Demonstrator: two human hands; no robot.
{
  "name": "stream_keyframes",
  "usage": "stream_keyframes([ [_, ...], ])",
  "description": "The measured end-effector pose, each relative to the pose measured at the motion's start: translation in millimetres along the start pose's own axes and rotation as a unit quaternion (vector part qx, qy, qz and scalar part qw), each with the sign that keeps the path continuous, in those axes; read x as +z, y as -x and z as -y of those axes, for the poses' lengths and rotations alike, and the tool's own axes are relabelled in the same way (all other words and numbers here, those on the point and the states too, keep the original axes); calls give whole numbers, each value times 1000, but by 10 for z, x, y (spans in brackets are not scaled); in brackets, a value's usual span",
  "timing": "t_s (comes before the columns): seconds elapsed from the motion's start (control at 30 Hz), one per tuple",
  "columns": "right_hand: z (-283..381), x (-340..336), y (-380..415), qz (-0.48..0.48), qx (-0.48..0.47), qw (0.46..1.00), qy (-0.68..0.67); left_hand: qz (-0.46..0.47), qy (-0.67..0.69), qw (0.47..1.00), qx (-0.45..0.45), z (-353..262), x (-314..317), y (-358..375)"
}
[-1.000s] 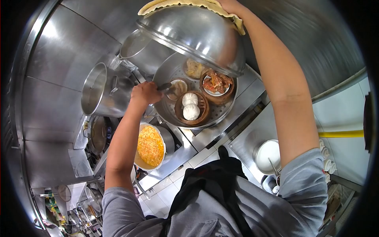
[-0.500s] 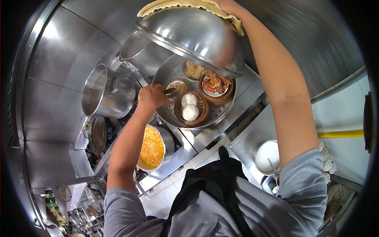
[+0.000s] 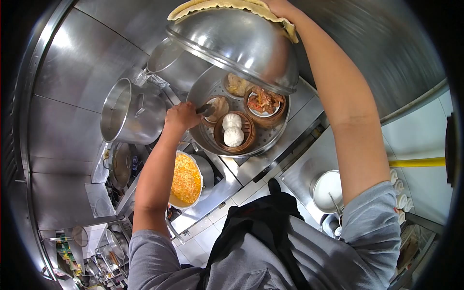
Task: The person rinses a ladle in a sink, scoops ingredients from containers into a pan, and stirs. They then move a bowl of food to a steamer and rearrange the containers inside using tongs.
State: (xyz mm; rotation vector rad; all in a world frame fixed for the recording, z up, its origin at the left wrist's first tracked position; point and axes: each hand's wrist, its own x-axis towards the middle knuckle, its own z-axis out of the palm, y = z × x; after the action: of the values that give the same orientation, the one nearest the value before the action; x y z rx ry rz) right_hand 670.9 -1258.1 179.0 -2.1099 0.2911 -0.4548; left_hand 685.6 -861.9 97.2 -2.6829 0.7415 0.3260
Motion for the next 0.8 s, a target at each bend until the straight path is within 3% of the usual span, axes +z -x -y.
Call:
stream_keyframes([
  [0.1, 1, 9, 7, -5, 14, 999, -31, 54, -22, 998, 1, 34, -21, -42],
  [0.27, -42, 34, -60, -2, -11, 1000, 6, 48, -3, 999, -9, -68, -264, 72],
  [0.3, 88, 19, 67, -3, 23, 999, -24, 60, 7, 998, -12, -118, -291, 95],
  [0.33, 164, 14, 131, -5, 57, 997, -54, 59, 7, 998, -14, -174, -263, 111],
  [0.5, 192, 3, 176, -3, 57, 997, -55, -12, -37, 999, 30, -247, 182, -92],
  [0.53, 230, 3, 213, -2, 63, 996, -62, -33, -30, 999, -6, -292, 191, -71],
  [0.8, 115, 31, 100, 1, 31, 999, -11, 22, -18, 999, -29, -371, 15, -40],
])
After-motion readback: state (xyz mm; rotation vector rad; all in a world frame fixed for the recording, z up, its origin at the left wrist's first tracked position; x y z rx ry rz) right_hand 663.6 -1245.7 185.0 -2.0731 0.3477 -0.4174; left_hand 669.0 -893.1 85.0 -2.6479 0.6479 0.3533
